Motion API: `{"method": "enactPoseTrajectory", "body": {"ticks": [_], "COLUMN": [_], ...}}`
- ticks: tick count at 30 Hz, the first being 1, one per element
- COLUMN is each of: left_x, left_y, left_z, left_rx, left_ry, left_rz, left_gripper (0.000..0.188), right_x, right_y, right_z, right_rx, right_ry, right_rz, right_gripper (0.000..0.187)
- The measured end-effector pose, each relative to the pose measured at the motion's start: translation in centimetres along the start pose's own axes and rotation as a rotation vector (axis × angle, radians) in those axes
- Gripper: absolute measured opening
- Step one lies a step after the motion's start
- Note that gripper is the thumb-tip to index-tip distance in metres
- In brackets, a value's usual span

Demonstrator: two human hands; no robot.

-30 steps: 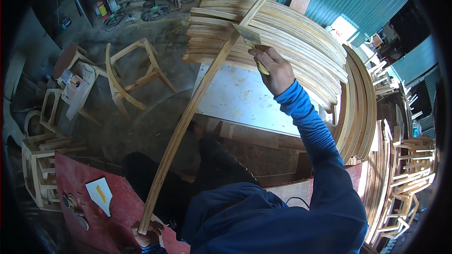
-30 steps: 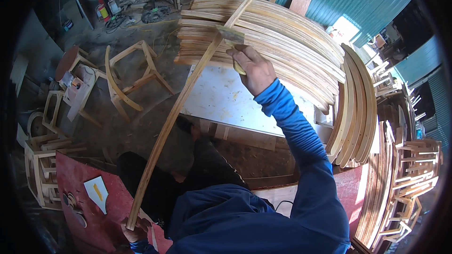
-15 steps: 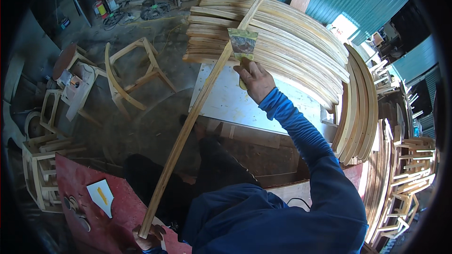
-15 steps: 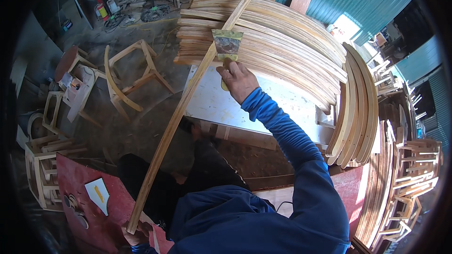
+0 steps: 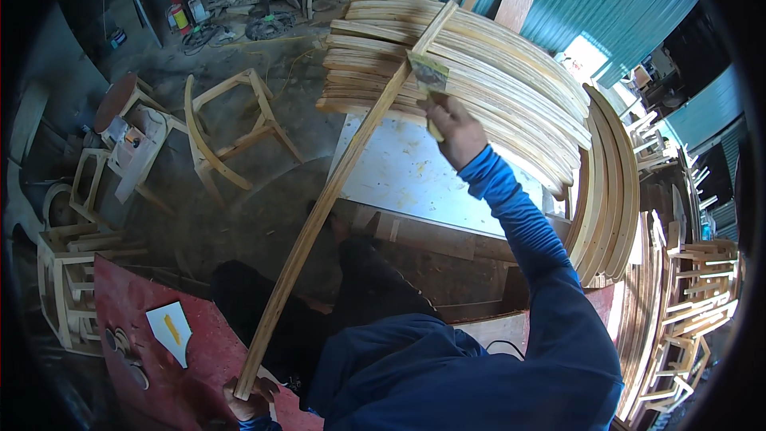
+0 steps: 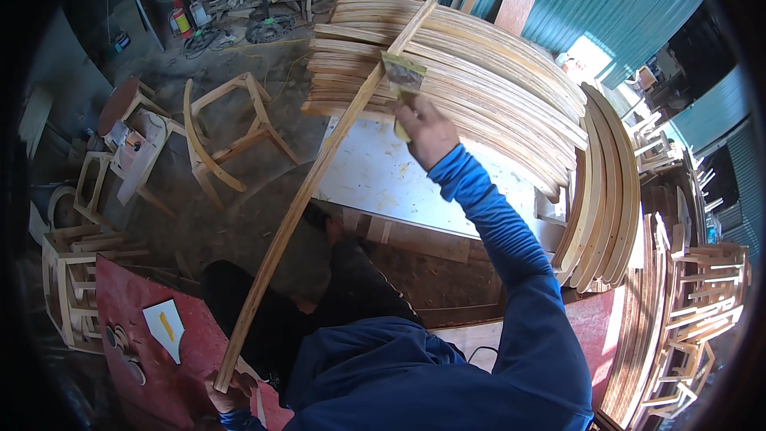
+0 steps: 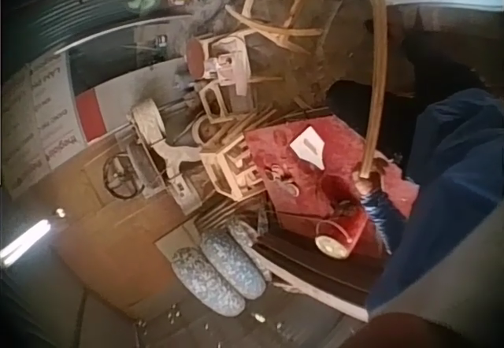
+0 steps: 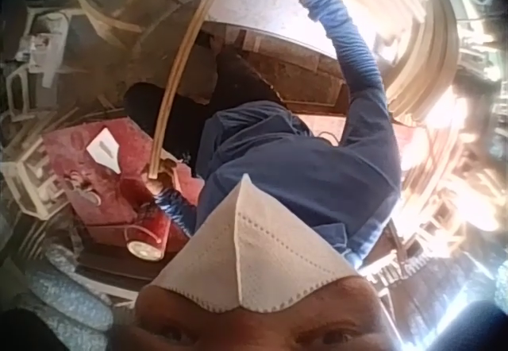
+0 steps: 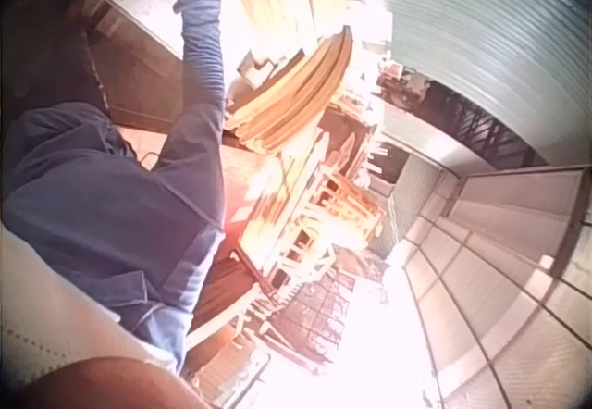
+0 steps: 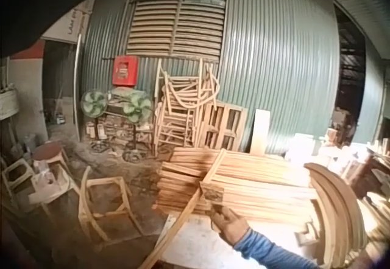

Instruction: Applying glue or wood filler to curved wooden strips using a putty knife in a furniture workshop.

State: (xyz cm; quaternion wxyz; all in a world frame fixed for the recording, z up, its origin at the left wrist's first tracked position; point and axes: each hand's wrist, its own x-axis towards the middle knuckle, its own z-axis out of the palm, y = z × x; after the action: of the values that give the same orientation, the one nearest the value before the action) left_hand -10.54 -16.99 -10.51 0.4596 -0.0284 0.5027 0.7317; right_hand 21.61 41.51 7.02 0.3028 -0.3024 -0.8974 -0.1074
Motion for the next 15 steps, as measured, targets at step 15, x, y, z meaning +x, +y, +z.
{"method": "enactPoseTrajectory", "body": {"ticks": [15], "left_x": [-1.1], "left_y": [1.4], "left_z": [4.4], "left_rx": [-0.042], "left_ry": [-0.185], "left_rz": [0.037], "left_gripper": [0.071], "right_x": [2.9], "right_y": [1.5], "right_z": [-0.8], "right_rx": [-0.079], "right_ry": [-0.033], "right_rz": [-0.018], "right_gripper": [0.031]}}
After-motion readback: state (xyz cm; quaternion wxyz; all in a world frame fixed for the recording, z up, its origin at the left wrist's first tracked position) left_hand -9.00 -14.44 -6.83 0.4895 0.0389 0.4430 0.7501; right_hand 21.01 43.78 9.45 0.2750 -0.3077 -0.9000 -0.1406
